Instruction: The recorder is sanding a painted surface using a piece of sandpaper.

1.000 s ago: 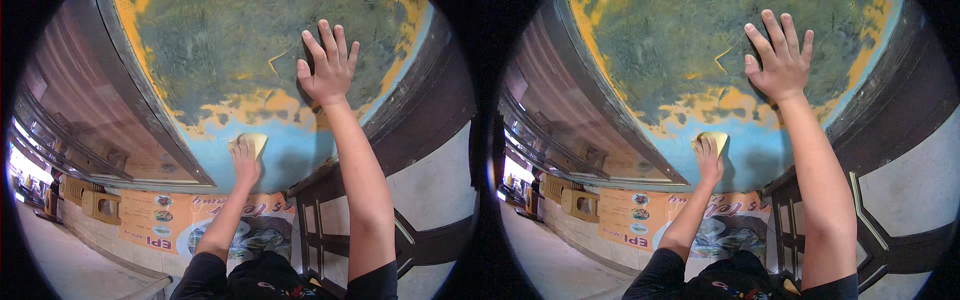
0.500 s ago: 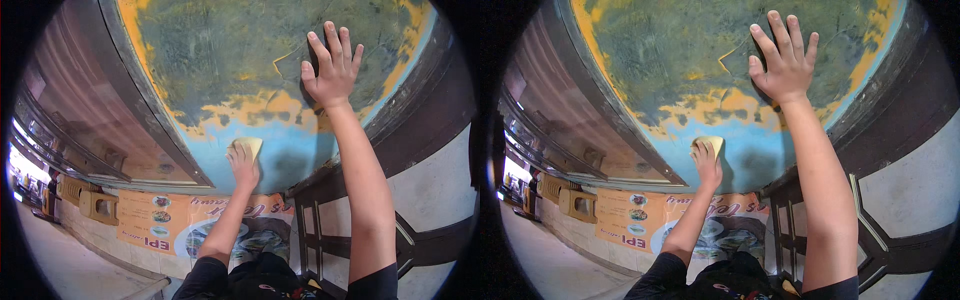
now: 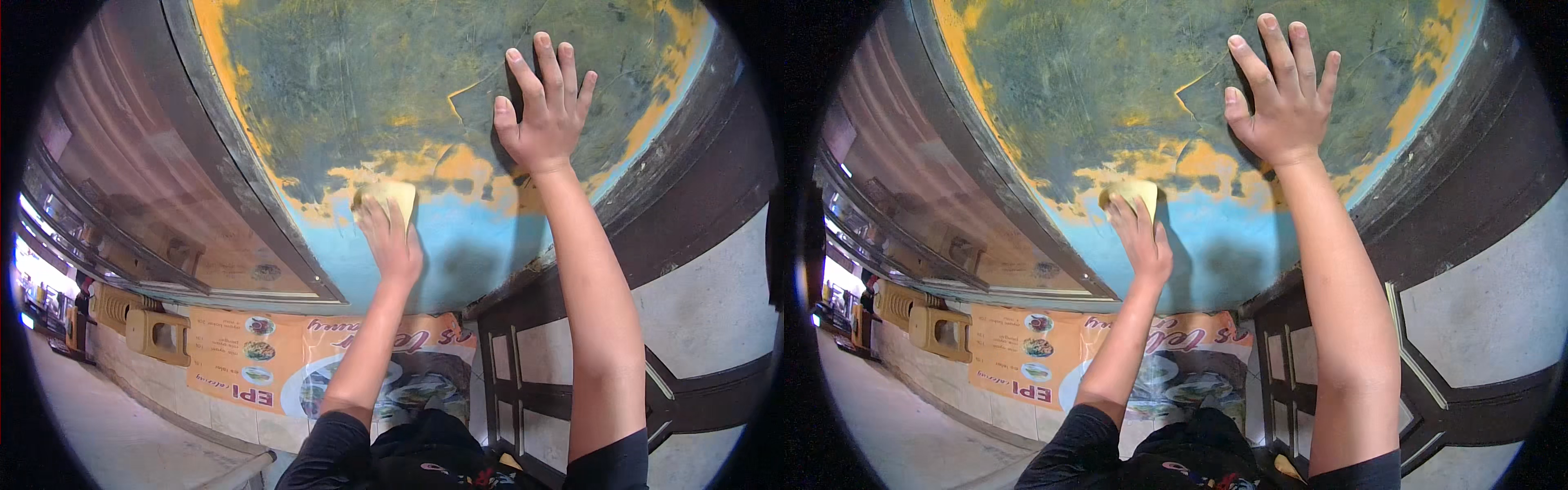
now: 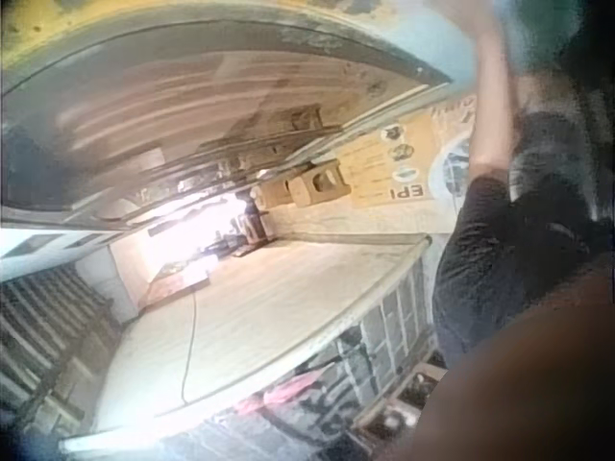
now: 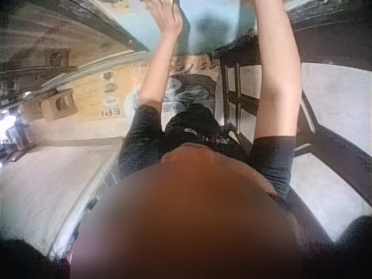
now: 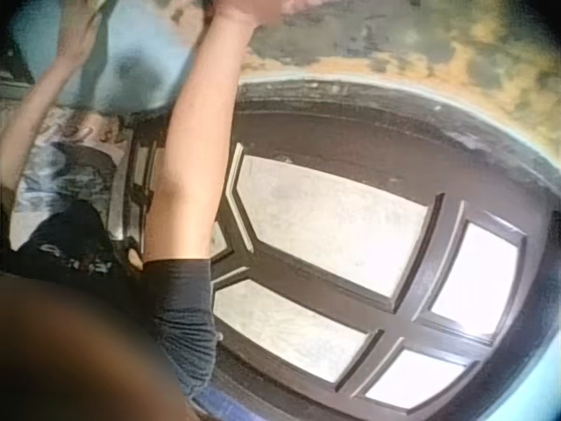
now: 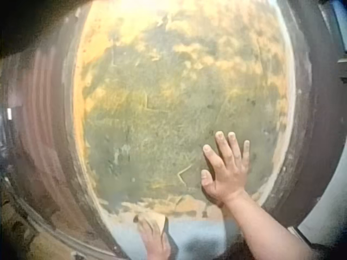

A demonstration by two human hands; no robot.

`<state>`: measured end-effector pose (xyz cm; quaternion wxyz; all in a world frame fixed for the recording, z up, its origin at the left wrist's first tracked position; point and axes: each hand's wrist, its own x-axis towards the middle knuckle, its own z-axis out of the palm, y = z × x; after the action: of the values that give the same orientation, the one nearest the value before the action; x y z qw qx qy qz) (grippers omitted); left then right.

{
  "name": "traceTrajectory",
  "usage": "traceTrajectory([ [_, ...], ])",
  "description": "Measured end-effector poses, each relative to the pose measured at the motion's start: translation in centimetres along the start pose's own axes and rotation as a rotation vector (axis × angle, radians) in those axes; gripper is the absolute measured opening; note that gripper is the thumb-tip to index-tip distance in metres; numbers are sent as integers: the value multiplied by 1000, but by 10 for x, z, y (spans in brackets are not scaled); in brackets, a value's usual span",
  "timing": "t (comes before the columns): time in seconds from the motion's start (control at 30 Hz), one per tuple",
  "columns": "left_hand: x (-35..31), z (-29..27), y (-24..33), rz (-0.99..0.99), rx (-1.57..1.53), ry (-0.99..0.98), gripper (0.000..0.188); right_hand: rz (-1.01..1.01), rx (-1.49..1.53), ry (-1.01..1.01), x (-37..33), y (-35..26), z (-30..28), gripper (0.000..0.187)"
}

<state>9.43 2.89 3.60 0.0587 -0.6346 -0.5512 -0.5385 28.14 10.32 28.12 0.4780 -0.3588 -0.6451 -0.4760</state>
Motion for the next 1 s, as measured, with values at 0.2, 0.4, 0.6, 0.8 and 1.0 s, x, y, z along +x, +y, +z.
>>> traceTrajectory([
  [0.2, -63, 12, -40, -18, 201, -225, 74, -11, -14, -38, 1, -7, 0, 49],
  [0.4, 3, 3, -5, 60, 25, -41, 72, -31, -35, -20, 2, 0, -3, 49],
  [0.6, -58, 17, -37, 23, 151, -248, 71, -23, 6, -16, 1, -5, 3, 49],
  [0.8, -3, 10, -13, 92, 89, -65, 71, -1, 9, 0, 2, -2, 1, 52],
  [1.0, -52, 16, -31, 0, 100, -227, 71, -21, -2, -37, 2, -5, -1, 48],
])
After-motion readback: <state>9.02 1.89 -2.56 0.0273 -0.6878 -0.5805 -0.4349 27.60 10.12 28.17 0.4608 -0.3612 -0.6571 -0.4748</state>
